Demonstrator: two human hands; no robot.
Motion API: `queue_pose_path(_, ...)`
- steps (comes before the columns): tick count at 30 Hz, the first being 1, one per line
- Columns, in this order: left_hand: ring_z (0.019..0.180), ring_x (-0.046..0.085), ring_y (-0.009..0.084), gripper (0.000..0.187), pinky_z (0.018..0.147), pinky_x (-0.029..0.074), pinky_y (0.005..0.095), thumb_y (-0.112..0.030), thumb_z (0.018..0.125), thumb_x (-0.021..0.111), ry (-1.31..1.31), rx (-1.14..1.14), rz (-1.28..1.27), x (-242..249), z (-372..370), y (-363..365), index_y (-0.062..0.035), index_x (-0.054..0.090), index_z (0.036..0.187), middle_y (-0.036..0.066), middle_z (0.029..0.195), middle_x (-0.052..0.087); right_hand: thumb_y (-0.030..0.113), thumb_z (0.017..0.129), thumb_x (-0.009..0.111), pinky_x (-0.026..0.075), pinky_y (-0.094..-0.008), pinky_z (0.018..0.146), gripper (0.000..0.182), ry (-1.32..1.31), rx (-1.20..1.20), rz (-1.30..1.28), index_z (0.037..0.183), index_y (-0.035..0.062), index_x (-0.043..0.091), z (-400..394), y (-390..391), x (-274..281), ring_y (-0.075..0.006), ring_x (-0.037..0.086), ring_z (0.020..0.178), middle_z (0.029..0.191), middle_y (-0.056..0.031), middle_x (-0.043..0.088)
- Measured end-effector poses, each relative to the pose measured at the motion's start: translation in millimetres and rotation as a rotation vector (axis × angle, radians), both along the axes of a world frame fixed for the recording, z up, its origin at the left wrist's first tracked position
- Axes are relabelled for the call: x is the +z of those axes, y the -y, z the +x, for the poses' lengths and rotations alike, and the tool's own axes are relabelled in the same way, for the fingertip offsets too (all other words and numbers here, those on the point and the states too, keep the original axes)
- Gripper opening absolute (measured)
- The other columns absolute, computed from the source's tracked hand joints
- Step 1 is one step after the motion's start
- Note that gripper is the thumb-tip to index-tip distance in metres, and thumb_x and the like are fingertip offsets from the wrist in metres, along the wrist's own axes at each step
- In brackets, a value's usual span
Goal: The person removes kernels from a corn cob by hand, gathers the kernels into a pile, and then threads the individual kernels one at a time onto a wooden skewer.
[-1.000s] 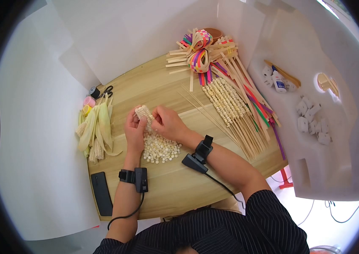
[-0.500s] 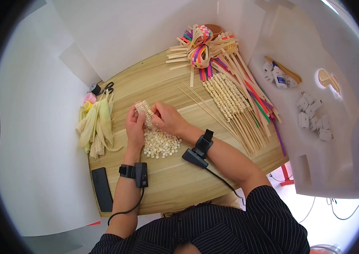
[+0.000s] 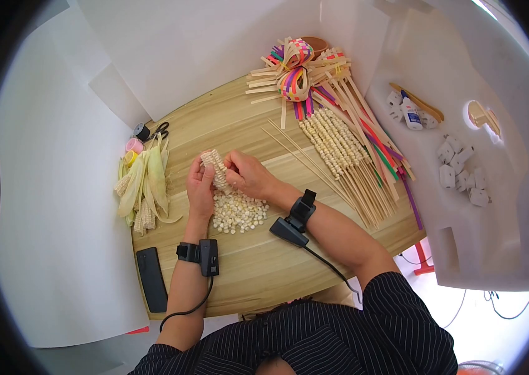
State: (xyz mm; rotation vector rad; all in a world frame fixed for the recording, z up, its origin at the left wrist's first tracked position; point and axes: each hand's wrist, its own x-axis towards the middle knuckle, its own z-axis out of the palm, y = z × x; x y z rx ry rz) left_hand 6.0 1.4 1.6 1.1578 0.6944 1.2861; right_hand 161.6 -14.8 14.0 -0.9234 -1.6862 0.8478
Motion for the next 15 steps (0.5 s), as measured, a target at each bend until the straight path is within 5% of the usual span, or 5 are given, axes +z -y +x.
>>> queue_pose_path(15, 0.096, 0.054, 0.0112, 0.038, 0.082, 0.043, 0.0232, -0.012, 0.087, 0.058, -0.003, 0.039, 0.022, 2.7, 0.5, -0.3, 0.0003, 0.045, 0.121, 0.007, 0.107, 0.057, 0.010, 0.077, 0.060, 0.040, -0.0217, 0.054, 0.015, -0.078, -0.025, -0.073, 0.086, 0.0022, 0.051, -0.6, 1.3, 2.2, -0.0054, 0.046, 0.061, 0.067, -0.0007, 0.052)
